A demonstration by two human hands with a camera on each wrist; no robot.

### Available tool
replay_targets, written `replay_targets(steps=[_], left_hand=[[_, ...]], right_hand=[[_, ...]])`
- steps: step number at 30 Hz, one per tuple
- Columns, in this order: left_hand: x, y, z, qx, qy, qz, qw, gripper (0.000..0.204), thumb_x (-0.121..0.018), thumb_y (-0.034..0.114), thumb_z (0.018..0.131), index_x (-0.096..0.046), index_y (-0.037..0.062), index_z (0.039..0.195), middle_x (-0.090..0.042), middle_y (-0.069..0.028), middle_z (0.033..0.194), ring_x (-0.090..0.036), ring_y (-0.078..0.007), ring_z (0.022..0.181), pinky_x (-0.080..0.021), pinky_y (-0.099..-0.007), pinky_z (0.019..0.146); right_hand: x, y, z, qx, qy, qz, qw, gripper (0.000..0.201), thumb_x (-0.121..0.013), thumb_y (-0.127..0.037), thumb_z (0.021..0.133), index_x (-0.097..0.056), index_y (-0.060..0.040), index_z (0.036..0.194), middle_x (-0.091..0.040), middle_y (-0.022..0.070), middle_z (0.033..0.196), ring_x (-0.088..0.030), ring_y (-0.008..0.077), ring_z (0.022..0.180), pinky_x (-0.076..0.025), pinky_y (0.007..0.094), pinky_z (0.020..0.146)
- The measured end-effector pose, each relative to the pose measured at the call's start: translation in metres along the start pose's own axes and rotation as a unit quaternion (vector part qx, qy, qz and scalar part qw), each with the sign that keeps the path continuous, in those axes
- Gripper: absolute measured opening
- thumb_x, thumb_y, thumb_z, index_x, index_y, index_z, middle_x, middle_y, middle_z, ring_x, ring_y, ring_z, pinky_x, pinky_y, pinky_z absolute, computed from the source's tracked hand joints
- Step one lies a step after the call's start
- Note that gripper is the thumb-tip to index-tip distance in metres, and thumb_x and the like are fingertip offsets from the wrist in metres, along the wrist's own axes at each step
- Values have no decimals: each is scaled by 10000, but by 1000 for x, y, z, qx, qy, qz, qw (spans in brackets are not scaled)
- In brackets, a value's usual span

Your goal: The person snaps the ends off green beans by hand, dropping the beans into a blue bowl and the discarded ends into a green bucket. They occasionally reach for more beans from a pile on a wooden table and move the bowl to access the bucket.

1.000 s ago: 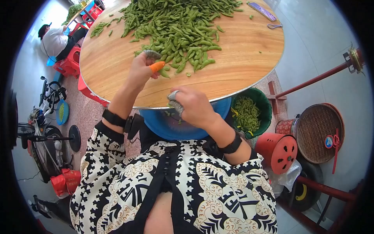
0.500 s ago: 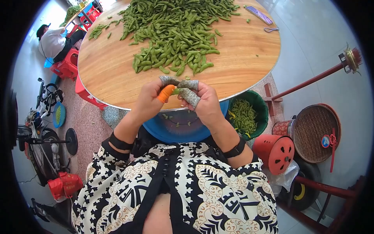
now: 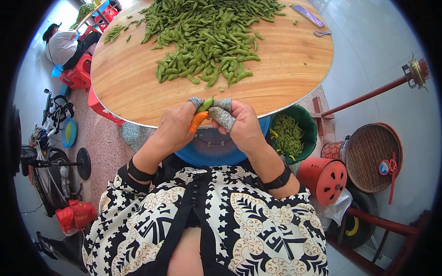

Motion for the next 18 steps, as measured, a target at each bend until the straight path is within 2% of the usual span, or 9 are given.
replay_targets(steps=[5, 9, 18], left_hand=[[0, 1, -3, -34, 14, 13, 999, 154, -533, 145, 785, -442, 22, 774, -528, -135, 629, -534, -309, 570, -390, -384, 474], [-4, 0, -2, -15, 10, 32, 999, 163, -543, 143, 777, -438, 20, 761, -524, -134, 625, -533, -305, 569, -391, -380, 470], [-8, -2, -2, -48, 27, 72, 996, 192, -566, 158, 760, -432, 29, 713, -509, -119, 581, -535, -284, 536, -390, -370, 443]], right_hand=[[-2, -1, -1, 5, -4, -19, 1000, 129, -532, -94, 810, -555, -6, 902, -559, -1, 696, -469, 25, 555, -364, 142, 476], [-3, 0, 1, 4, 2, -22, 1000, 125, -532, -93, 810, -556, -9, 899, -563, -4, 704, -484, 27, 581, -371, 142, 490], [-2, 5, 2, -18, 15, -32, 999, 108, -538, -98, 807, -555, -15, 874, -558, -10, 696, -483, 27, 579, -373, 147, 497]])
Point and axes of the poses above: each hand's wrist, its own z-axis towards the middle knuckle, its own x-axis out of the back of the hand, y = z × x, the point moved 2 cm from there along z, towards the middle knuckle
